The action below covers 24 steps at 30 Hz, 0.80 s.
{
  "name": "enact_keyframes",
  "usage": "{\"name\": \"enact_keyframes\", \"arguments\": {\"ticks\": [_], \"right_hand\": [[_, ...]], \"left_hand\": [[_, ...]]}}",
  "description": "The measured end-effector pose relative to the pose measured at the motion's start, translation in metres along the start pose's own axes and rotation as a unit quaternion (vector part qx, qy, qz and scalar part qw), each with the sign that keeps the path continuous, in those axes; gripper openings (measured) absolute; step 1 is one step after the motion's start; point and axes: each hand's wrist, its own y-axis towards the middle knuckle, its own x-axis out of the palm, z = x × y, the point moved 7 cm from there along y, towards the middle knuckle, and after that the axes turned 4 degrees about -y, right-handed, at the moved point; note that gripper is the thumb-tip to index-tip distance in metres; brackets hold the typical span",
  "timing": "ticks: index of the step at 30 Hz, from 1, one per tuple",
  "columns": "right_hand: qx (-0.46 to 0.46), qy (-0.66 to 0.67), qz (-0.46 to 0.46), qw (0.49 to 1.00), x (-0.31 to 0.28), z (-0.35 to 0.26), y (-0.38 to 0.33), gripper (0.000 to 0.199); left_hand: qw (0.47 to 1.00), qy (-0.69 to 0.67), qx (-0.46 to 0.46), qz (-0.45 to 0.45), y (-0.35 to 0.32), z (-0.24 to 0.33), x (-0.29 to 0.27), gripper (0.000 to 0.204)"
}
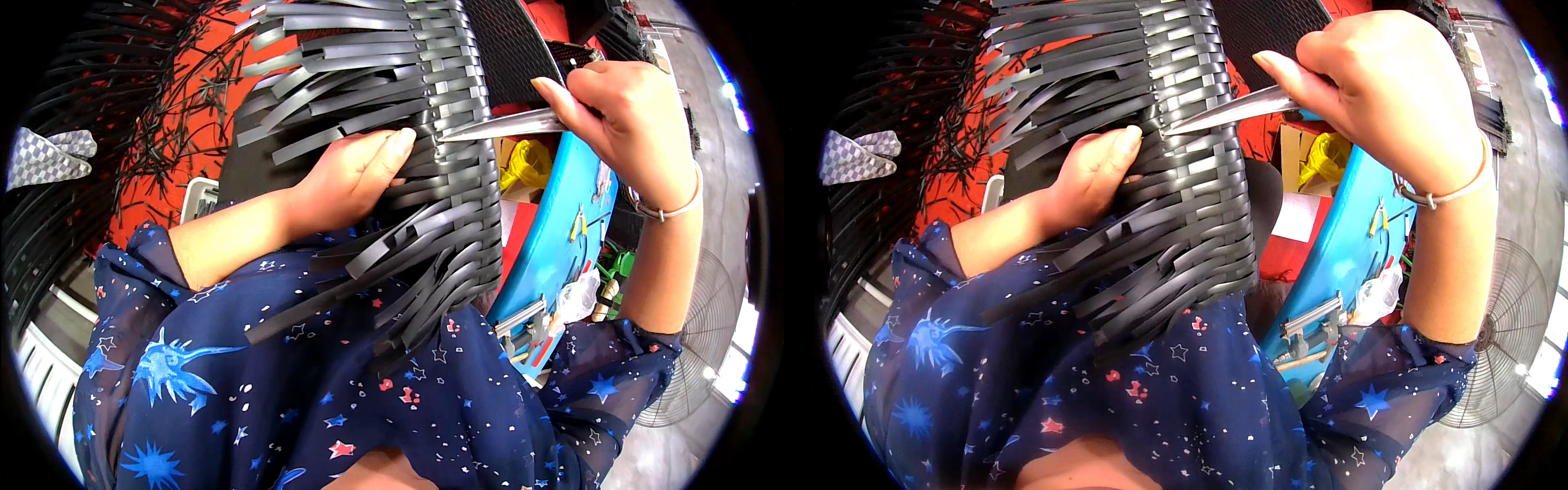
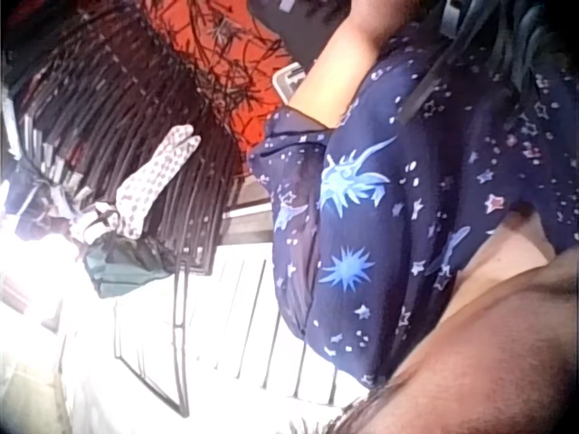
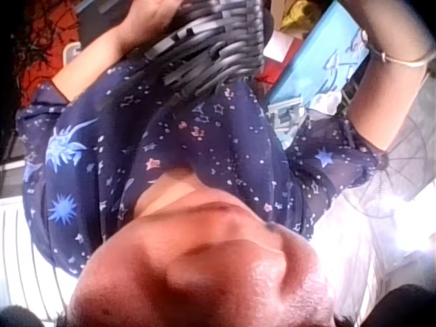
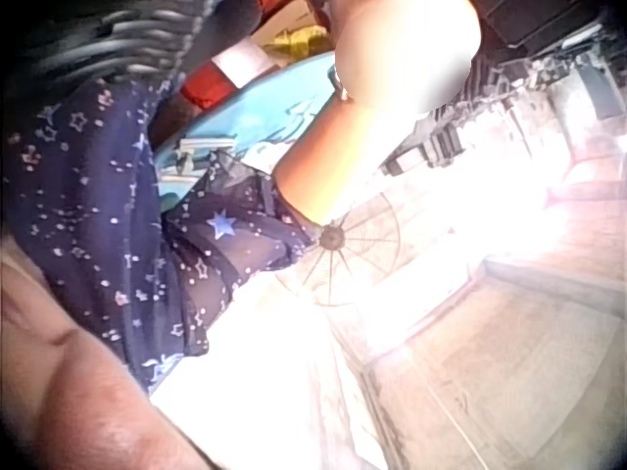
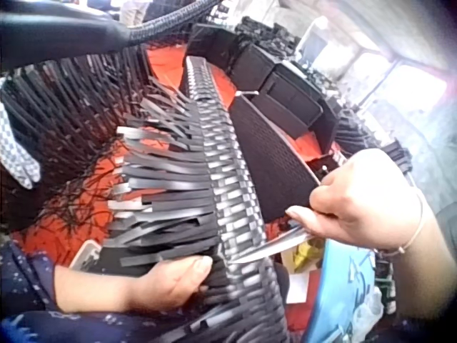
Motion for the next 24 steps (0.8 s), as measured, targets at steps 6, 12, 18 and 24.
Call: {"name": "enact_keyframes", "arguments": {"ticks": [6, 12, 18, 24], "right_hand": [[0.018, -0.005, -0.021, 1.0, -0.004, -0.007, 0.001, 0.044], [0.014, -0.045, 0.001, 0.999, -0.002, -0.006, -0.01, 0.045], [0.023, -0.049, -0.001, 0.999, -0.004, -0.006, -0.012, 0.047], [0.048, 0.016, -0.055, 0.997, 0.001, -0.006, -0.021, 0.026]], "left_hand": [[1.0, 0.009, -0.002, -0.004, -0.001, -0.002, -0.001, 0.045], [1.0, 0.02, 0.01, 0.001, 0.0, -0.002, 0.001, 0.044], [0.999, 0.03, 0.031, -0.008, 0.0, 0.001, 0.002, 0.043], [1.0, 0.011, 0.017, -0.015, -0.001, 0.0, 0.002, 0.042]]}}
